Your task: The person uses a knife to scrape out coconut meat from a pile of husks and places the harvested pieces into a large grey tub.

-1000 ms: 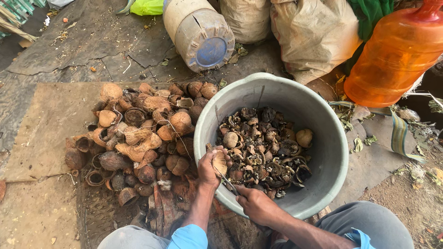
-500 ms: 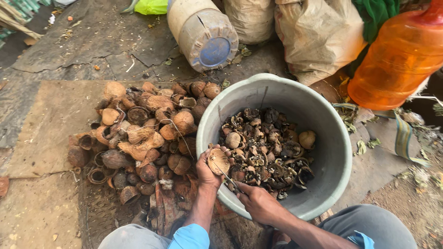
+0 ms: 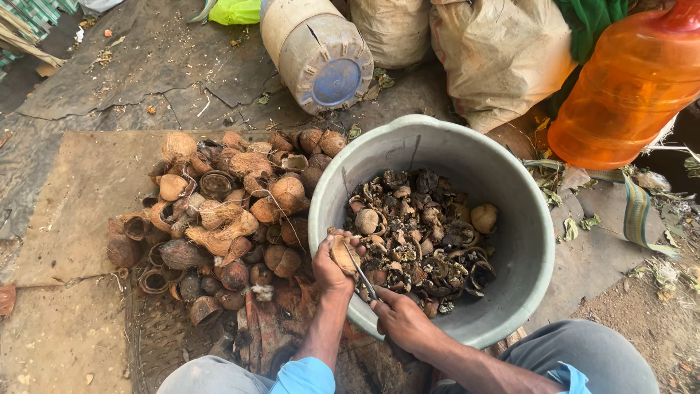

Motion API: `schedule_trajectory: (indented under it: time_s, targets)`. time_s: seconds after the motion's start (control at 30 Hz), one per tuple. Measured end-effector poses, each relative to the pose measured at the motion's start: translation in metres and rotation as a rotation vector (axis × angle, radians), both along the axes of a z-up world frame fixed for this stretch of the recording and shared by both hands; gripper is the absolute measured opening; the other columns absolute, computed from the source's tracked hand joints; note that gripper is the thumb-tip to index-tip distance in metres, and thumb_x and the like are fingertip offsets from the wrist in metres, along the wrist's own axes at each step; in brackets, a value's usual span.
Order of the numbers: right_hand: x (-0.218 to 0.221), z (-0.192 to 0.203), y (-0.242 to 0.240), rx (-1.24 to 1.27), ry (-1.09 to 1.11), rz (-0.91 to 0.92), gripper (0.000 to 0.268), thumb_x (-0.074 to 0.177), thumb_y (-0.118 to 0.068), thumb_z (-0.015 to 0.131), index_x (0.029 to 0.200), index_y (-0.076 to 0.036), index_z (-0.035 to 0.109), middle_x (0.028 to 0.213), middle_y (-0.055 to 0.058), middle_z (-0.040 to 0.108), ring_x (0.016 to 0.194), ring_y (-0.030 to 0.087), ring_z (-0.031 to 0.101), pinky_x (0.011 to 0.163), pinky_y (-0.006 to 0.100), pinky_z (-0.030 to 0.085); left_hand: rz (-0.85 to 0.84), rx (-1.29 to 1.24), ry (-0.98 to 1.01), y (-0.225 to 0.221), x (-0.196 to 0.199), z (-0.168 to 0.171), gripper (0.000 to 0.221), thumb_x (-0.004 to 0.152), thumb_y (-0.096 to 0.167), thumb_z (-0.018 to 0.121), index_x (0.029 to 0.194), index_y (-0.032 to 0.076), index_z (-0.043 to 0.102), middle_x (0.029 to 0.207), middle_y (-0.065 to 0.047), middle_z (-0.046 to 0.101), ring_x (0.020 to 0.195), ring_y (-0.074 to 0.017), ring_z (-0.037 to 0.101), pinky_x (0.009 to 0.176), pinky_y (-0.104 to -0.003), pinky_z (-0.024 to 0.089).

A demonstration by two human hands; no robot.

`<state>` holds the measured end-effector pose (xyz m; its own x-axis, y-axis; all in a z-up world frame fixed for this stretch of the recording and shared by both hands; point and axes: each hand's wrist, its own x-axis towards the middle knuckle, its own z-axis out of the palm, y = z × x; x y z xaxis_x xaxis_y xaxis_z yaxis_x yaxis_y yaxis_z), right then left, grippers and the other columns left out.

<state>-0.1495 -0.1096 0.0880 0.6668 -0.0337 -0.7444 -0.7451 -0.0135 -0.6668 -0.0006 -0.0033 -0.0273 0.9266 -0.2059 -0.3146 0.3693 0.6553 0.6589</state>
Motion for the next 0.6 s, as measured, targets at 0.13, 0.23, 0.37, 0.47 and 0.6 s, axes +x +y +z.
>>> schedule_trajectory:
  time_s: [0.13, 0.23, 0.37, 0.47, 0.6]
  targets:
    - [-0.002, -0.002, 0.003, 0.065, -0.069, -0.062, 0.052, 0.105, -0.029, 0.049, 0.154, -0.014, 0.045, 0.067, 0.001, 0.057, 0.047, 0.013, 0.055, 0.040, 0.030, 0.047, 0.035, 0.232, 0.068, 0.004, 0.006, 0.005, 0.036, 0.096, 0.019, 0.049, 0.118, -0.003, 0.066, 0.108, -0.019, 0.071, 0.092, -0.0270, 0.072, 0.071, -0.042, 0.065]
    - [0.002, 0.001, -0.002, -0.030, -0.067, -0.077, 0.052, 0.106, -0.033, 0.044, 0.155, -0.016, 0.042, 0.067, 0.001, 0.058, 0.047, 0.013, 0.054, 0.041, 0.031, 0.049, -0.023, 0.518, -0.041, 0.009, 0.008, 0.013, 0.036, 0.093, 0.019, 0.052, 0.118, -0.001, 0.069, 0.109, -0.019, 0.073, 0.090, -0.0263, 0.073, 0.068, -0.039, 0.065]
    - [0.023, 0.017, -0.029, -0.124, -0.129, -0.262, 0.050, 0.102, -0.030, 0.047, 0.150, -0.016, 0.044, 0.061, 0.004, 0.056, 0.045, 0.015, 0.055, 0.041, 0.035, 0.048, -0.108, 0.576, -0.159, 0.009, 0.013, 0.038, 0.032, 0.093, 0.020, 0.054, 0.109, -0.001, 0.071, 0.102, -0.016, 0.073, 0.087, -0.0226, 0.073, 0.065, -0.037, 0.065]
    - [0.033, 0.031, -0.054, -0.178, -0.270, -0.358, 0.049, 0.101, -0.028, 0.048, 0.148, -0.015, 0.047, 0.065, 0.001, 0.056, 0.048, 0.013, 0.053, 0.041, 0.033, 0.046, -0.106, 0.319, -0.160, 0.020, 0.019, 0.080, 0.031, 0.094, 0.028, 0.052, 0.101, 0.002, 0.068, 0.092, -0.018, 0.072, 0.081, -0.0261, 0.071, 0.065, -0.042, 0.064]
    - [0.037, 0.034, -0.068, -0.305, -0.279, -0.277, 0.044, 0.098, -0.026, 0.062, 0.138, -0.007, 0.060, 0.074, 0.008, 0.063, 0.059, 0.017, 0.058, 0.053, 0.035, 0.049, 0.023, -0.218, 0.002, 0.069, 0.036, 0.164, 0.038, 0.095, 0.044, 0.055, 0.099, 0.008, 0.067, 0.092, -0.016, 0.071, 0.085, -0.0339, 0.070, 0.080, -0.051, 0.059]
